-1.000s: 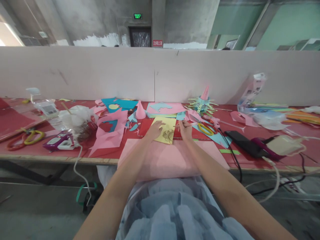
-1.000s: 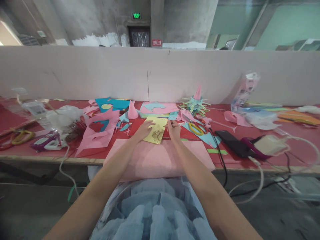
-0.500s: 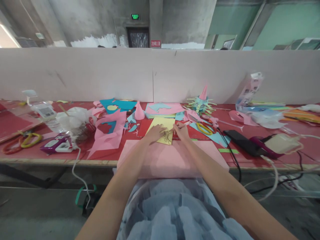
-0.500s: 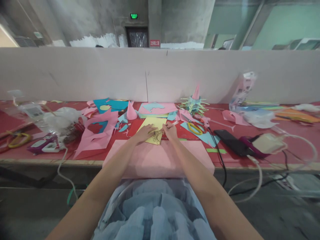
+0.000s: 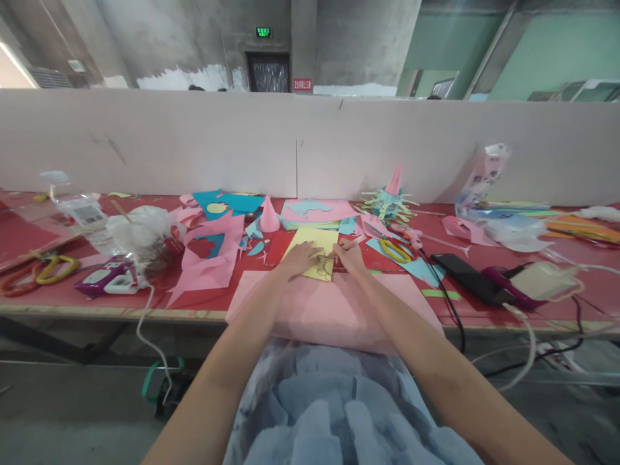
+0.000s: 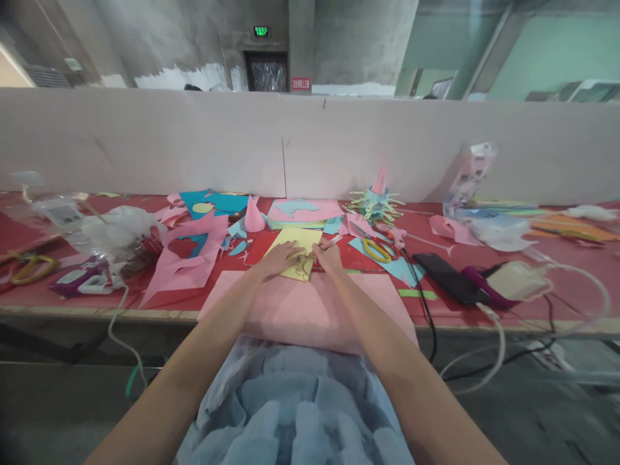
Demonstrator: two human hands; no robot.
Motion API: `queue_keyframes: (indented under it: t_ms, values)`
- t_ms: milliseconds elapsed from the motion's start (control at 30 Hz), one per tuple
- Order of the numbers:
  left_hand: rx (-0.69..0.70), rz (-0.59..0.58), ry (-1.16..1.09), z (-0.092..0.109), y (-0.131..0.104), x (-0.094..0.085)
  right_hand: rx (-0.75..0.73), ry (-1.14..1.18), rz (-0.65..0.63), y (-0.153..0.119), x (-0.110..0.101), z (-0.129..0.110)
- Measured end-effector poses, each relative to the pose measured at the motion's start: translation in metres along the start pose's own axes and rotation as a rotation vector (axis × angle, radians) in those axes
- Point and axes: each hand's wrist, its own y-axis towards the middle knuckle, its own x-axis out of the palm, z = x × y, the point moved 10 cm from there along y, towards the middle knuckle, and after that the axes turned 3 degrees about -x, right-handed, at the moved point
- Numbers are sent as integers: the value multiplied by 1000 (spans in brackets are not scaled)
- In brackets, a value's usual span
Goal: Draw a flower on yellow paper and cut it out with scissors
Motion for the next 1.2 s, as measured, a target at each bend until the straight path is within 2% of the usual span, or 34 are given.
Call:
queue_keyframes:
  t_ms: [367,633,900,1033,1200]
  values:
    - [-20,-19,4,1,-2,1,-28,-35,90,2,-5,4]
    - [-7,8,5,1,-1,-1,14,-19,5,2,0,4]
    - [-17,1,11,-1,-1,0,-49,-113,91,2,-3,5]
    - [-13,-10,26,1,-1,0,-46,-84,118,0,-6,6]
    - [-13,-2,8,0,-1,0,-27,-23,47,0,-3,5]
